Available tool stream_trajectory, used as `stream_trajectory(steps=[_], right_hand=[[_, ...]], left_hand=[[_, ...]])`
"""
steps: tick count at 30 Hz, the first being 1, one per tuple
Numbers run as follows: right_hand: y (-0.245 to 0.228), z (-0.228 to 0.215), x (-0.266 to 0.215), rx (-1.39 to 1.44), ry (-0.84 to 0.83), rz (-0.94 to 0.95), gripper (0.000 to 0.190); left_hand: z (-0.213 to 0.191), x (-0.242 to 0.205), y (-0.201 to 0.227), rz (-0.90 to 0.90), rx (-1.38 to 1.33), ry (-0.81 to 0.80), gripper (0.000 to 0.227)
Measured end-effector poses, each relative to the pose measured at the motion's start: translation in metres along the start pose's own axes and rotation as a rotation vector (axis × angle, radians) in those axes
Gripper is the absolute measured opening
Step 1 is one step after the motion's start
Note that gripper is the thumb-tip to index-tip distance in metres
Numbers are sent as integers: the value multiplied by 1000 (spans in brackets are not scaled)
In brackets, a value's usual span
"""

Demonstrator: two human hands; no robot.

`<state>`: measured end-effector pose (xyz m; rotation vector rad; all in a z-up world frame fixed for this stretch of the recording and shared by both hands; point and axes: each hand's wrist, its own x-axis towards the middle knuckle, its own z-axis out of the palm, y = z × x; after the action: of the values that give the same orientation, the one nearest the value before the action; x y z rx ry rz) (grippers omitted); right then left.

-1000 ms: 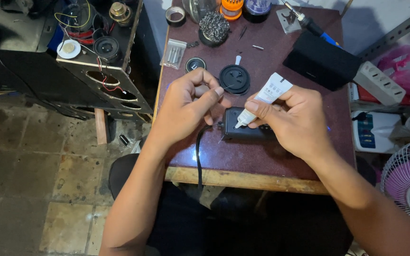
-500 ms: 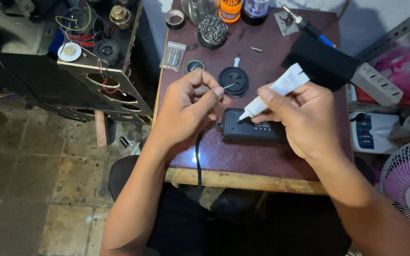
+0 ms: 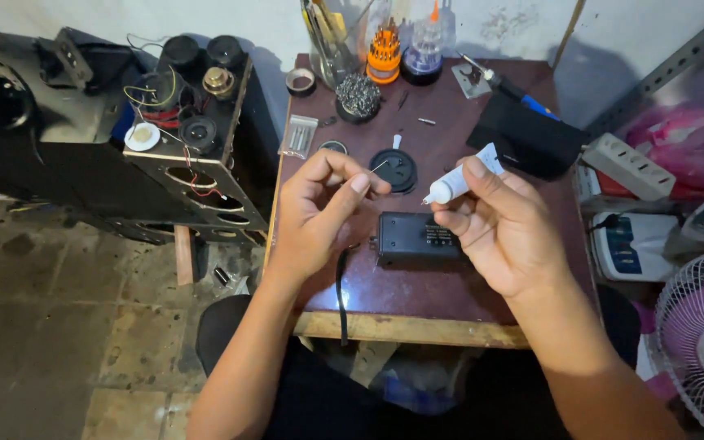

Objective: The person applies a white substance from a tube onto a small black electronic component and then places it onto a larger black power adapter. They use a pink cloth to wipe the component and the adapter, then press the component into place on the adapter.

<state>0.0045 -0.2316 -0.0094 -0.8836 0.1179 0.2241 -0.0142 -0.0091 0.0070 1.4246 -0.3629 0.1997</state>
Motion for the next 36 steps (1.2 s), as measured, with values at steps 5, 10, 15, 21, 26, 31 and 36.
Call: stream_trajectory(steps=[5,10,15,21,26,31,36], right_hand=[[-1,8,-8,-13,-20,-5,17],[-7,15,-14,-5,-65,-24,18],[-11,-7,-40,52,-71,-37,21],[-33,-65,-110,254,-363,-88,17],[-28,-135,-128,139,-17,-245,19],[-8,-151,-113,232,-46,-158,20],[-37,-153,-102,303,-145,-209,28]], left_hand=[[0,-2,-1,69,-26,-12,9],[10,-14,15,-44,-216,-105,13],[14,-59,54,-95,-148,-189,15],[9,-129,98,203,336,48,21],[1,-151,90,225,758,451,15],[4,-140,78,297,566,551,14],[-61,-129,52,400,234,989,8]])
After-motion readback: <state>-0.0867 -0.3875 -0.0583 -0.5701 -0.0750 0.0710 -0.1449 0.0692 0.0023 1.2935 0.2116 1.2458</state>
